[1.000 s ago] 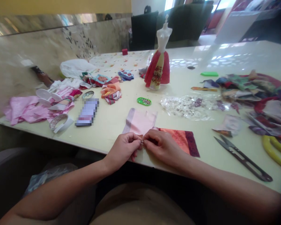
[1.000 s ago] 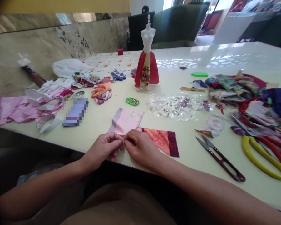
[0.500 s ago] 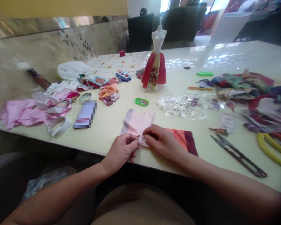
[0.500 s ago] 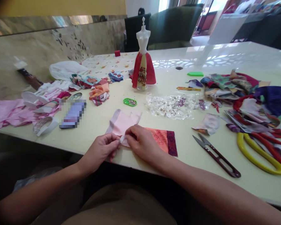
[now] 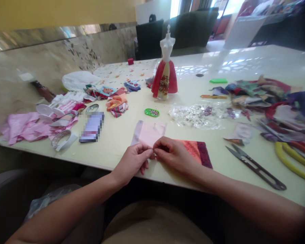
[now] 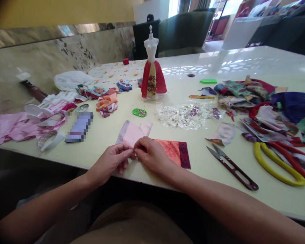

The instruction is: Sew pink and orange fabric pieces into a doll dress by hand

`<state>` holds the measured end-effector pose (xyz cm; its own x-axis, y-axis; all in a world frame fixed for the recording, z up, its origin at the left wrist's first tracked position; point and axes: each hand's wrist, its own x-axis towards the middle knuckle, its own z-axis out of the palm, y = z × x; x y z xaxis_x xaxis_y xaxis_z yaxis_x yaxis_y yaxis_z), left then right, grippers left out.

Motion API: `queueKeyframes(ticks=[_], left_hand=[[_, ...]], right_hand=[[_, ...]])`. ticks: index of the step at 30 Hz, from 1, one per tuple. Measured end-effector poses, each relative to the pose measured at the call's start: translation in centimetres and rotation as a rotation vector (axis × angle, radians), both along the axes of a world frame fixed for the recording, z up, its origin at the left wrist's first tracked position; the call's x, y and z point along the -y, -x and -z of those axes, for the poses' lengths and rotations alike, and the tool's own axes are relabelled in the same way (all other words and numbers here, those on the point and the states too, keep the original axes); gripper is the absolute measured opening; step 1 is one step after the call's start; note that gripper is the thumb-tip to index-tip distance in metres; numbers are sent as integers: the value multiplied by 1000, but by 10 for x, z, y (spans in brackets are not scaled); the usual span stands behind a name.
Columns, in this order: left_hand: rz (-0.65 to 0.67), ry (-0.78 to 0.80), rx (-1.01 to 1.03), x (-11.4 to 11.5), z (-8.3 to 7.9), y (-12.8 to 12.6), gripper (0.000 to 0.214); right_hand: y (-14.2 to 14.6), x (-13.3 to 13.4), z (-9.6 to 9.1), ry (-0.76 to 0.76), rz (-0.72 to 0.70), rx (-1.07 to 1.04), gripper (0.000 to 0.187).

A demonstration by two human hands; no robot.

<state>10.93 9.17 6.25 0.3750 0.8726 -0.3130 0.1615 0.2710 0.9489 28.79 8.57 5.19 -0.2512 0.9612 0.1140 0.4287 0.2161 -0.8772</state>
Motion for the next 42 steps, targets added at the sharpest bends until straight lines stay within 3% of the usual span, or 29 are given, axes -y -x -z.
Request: queueKeyframes(ticks=[9, 14, 22, 33, 39, 42], left_hand=[[-55, 11, -28, 2, 2, -4, 28], [-30, -13, -51, 2, 3, -3, 30], [-93, -70, -23, 7, 7, -2, 25], [-108, -95, 5, 9, 5, -6, 27], [-128, -417, -161, 20, 11, -2, 17], [-79, -470, -228, 19, 11, -1, 17]], right_hand=[[-5, -1, 3, 21, 69, -86, 9], [-4, -1, 3, 8, 38, -47, 11], [-5, 1, 1, -60, -21, 40, 15], [-5, 0, -1, -30, -62, 21, 13], [-4, 1, 2, -29, -7, 2, 13], [-4, 2, 2, -17, -4, -22, 12]])
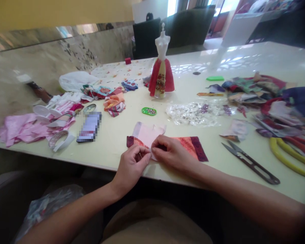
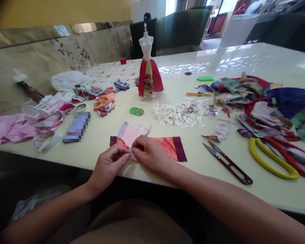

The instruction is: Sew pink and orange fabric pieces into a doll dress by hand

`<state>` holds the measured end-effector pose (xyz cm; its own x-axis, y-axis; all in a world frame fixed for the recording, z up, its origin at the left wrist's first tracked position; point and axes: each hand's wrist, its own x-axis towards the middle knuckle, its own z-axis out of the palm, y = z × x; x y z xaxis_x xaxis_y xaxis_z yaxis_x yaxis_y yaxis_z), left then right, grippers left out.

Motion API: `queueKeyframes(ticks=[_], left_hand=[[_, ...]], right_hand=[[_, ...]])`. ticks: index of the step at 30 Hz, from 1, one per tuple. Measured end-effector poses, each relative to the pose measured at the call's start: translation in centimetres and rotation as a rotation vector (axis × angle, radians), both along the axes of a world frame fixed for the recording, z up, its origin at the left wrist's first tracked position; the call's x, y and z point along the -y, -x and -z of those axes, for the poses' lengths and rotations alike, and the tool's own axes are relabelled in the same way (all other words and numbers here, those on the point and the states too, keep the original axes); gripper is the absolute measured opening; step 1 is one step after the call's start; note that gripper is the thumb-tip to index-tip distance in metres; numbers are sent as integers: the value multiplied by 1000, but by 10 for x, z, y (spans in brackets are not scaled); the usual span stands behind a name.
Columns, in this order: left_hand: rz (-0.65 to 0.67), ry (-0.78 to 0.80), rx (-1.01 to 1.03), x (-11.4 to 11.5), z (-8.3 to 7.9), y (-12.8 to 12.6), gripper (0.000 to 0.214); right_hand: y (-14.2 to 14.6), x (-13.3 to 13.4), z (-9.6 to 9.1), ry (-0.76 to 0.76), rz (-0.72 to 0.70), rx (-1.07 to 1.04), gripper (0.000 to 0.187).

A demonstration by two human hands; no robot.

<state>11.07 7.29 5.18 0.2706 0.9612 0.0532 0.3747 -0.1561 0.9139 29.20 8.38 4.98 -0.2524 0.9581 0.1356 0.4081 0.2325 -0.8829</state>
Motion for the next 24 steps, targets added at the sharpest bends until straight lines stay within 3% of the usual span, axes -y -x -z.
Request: queueKeyframes(ticks=[6, 24], left_hand=[[1, 88, -18, -11, -4, -3, 19], [49, 67, -18, -15, -3, -3, 15]], right_hand=[[-2, 0, -1, 11, -29, -1, 14], [-2, -1, -1, 5, -57, 52, 8]])
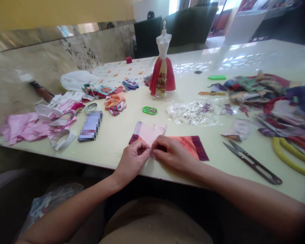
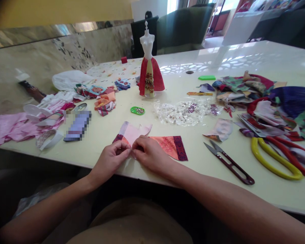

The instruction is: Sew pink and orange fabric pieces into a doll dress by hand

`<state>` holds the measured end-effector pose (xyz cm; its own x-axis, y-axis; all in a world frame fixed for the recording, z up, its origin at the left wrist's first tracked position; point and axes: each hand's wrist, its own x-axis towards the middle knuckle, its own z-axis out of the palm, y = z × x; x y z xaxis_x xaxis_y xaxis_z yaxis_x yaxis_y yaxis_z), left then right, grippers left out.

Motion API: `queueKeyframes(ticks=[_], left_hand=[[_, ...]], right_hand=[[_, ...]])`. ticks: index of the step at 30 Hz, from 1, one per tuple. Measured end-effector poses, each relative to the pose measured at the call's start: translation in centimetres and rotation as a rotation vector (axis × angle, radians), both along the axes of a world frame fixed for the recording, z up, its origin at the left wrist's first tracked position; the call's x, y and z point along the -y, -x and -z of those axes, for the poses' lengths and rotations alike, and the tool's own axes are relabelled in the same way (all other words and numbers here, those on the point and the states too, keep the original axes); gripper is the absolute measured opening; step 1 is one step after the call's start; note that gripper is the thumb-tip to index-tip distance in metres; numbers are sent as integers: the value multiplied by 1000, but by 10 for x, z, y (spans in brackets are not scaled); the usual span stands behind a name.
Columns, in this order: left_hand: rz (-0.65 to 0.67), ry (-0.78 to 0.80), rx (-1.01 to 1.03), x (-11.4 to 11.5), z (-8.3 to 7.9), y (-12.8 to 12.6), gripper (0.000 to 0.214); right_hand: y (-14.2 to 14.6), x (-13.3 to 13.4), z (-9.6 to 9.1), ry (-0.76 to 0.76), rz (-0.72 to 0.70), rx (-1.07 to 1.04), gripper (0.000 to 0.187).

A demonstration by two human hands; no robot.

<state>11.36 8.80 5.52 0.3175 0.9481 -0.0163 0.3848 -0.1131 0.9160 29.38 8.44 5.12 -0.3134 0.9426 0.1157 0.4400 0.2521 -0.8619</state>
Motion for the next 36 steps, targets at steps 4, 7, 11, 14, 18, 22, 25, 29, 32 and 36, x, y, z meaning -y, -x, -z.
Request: queueKeyframes(ticks=[4, 7, 11, 14, 18, 22, 25, 29, 32, 36], left_hand=[[-8, 16, -18, 0, 1, 2, 13], [0, 3, -33, 0, 0, 2, 14], [12, -34, -69, 0, 0, 1, 15], [22, -48, -76, 0, 0, 1, 16], [28, -67, -76, 1, 0, 2, 17], [24, -66, -63, 1, 0, 2, 16], [15, -53, -55, 1, 1, 1, 17], [11, -50, -49, 1, 2, 0, 17], [12, -53, -48, 2, 2, 0, 17], [20, -73, -45, 2, 2, 1, 17]], right_hand=[[1, 0, 1, -3, 13, 3, 11], [2, 0, 2, 2, 21, -8, 11], [1, -1, 3, -12, 18, -26, 12], [1, -1, 4, -11, 13, -25, 14], [1, -1, 5, -22, 14, -26, 15], [1, 0, 4, -34, 11, -25, 15], [1, 0, 4, -30, 12, -24, 15], [1, 0, 4, -16, 8, -24, 15], [1, 0, 4, -24, 12, -25, 15], [1, -1, 4, -26, 1, -37, 15]])
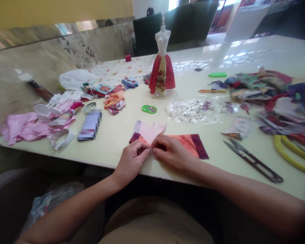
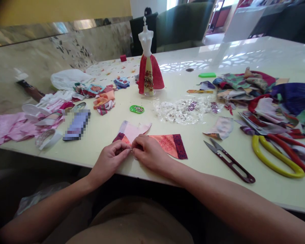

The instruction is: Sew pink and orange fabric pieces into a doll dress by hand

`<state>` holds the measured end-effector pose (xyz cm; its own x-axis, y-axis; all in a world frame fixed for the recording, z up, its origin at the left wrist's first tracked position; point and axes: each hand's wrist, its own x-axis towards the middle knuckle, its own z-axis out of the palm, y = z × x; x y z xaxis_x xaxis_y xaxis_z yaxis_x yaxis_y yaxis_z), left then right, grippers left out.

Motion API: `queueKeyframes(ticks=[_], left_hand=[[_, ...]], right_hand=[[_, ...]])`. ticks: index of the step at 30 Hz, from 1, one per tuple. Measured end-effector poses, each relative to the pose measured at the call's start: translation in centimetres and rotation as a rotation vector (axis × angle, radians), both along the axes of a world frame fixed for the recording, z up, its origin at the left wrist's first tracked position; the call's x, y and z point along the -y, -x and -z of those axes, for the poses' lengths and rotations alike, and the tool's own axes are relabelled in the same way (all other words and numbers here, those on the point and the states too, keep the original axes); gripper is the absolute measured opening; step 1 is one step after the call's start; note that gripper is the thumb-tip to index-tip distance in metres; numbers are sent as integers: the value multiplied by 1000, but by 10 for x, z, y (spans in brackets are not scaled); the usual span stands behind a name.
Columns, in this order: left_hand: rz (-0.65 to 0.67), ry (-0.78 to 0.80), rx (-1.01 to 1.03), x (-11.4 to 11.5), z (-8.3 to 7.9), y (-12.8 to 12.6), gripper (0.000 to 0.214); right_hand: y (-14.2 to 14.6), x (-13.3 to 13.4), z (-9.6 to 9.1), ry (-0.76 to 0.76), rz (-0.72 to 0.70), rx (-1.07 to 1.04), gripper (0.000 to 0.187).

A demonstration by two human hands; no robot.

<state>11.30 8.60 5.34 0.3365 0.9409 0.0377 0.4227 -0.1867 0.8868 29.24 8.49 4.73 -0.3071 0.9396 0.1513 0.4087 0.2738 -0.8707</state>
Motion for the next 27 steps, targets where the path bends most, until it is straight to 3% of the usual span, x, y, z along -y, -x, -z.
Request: queueKeyframes(ticks=[14, 22, 27], left_hand=[[-68, 30, 8, 1, 0, 1, 11], [-164, 105, 42, 6, -9, 29, 11], [-62, 13, -6, 10, -13, 37, 9]], right_hand=[[-1, 1, -2, 13, 11, 13, 14], [1, 2, -4, 24, 7, 31, 11], [1, 1, -3, 15, -6, 45, 14]])
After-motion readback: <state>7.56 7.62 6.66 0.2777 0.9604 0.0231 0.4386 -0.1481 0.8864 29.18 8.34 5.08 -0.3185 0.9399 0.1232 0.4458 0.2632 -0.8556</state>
